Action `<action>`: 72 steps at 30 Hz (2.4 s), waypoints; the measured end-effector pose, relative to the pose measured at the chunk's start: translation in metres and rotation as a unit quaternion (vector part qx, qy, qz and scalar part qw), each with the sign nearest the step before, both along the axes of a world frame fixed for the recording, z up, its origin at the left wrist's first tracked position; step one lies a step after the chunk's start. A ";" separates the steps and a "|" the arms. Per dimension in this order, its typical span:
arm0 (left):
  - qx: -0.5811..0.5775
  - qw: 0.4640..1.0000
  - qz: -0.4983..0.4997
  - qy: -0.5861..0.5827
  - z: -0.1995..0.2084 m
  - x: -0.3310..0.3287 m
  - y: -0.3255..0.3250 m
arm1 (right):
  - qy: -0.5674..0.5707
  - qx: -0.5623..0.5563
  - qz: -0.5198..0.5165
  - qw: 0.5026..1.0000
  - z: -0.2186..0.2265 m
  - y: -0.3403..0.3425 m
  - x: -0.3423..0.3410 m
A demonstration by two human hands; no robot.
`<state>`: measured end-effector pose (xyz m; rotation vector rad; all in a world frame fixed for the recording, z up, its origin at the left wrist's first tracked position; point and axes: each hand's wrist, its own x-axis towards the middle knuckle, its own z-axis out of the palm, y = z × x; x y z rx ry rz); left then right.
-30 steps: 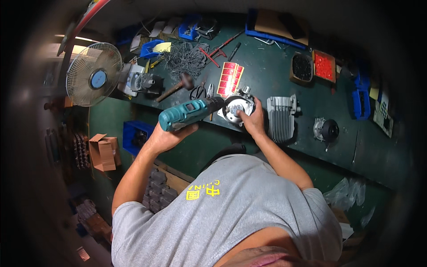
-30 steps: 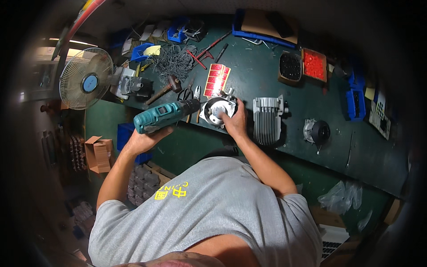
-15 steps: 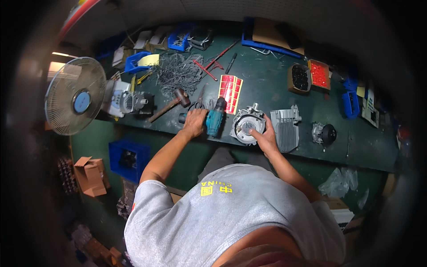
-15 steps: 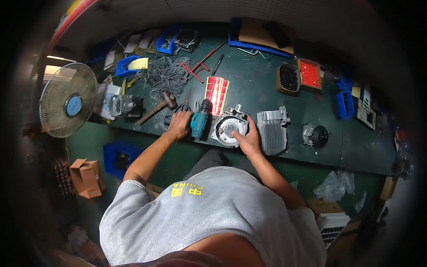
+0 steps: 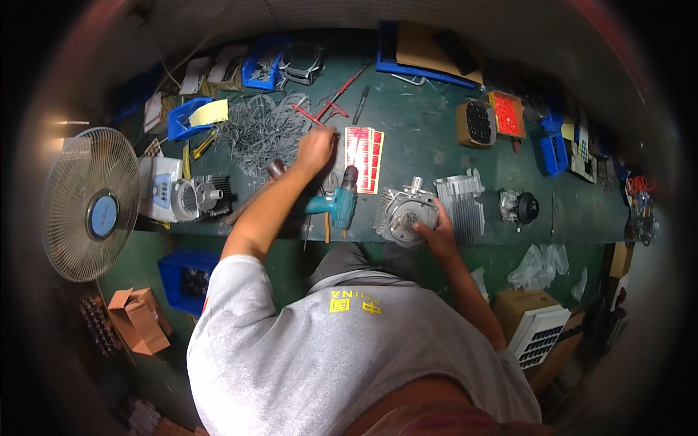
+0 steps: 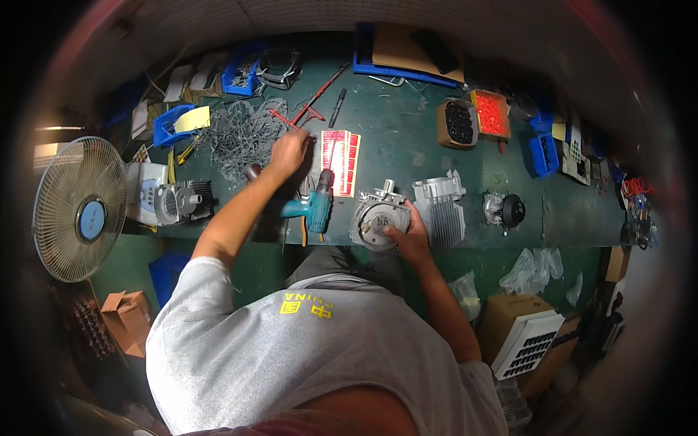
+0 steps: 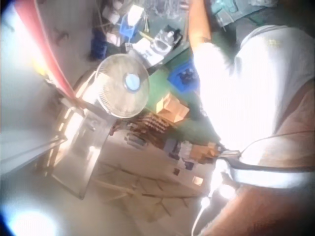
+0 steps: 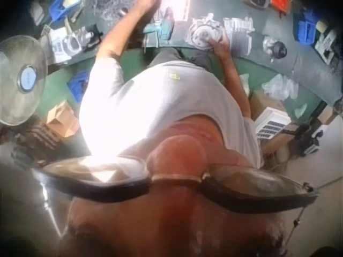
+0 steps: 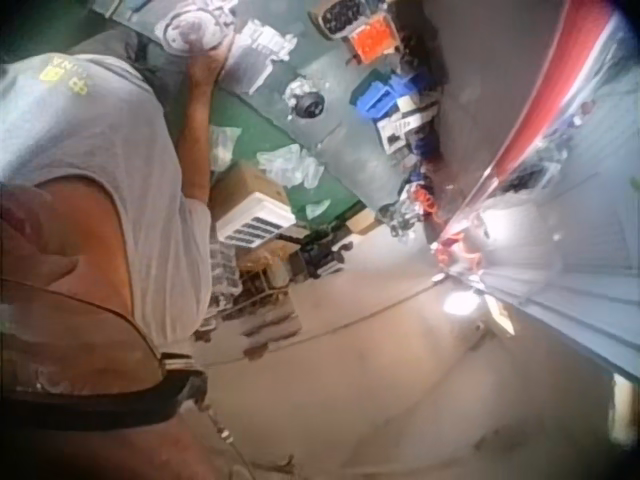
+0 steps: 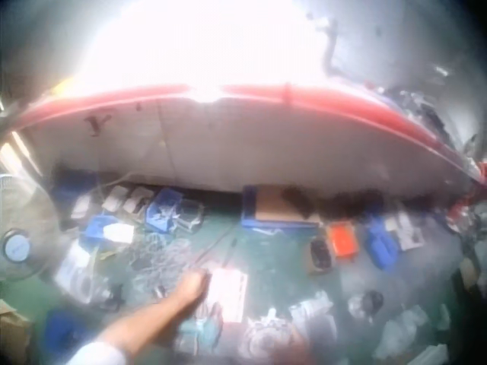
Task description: The person assembles electrical components on a workbench. They handle a white plastic housing, a metal motor, and a black circular part, using a cordless drill to fasten screws. The person moves between the workbench and a nearby table to retrieve and place parts.
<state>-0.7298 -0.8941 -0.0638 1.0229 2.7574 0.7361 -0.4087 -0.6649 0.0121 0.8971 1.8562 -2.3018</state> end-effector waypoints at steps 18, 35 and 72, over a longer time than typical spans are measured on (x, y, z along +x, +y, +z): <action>-0.143 0.947 -0.155 0.242 0.001 -0.114 0.078 | -0.002 0.037 -0.023 0.999 0.003 -0.001 0.003; 0.315 0.906 0.113 -0.258 0.228 0.135 0.007 | 0.025 0.060 -0.033 0.997 -0.013 0.000 0.001; -0.156 0.925 -0.333 -0.099 0.251 0.192 0.161 | 0.132 0.175 -0.038 0.975 -0.018 0.007 -0.007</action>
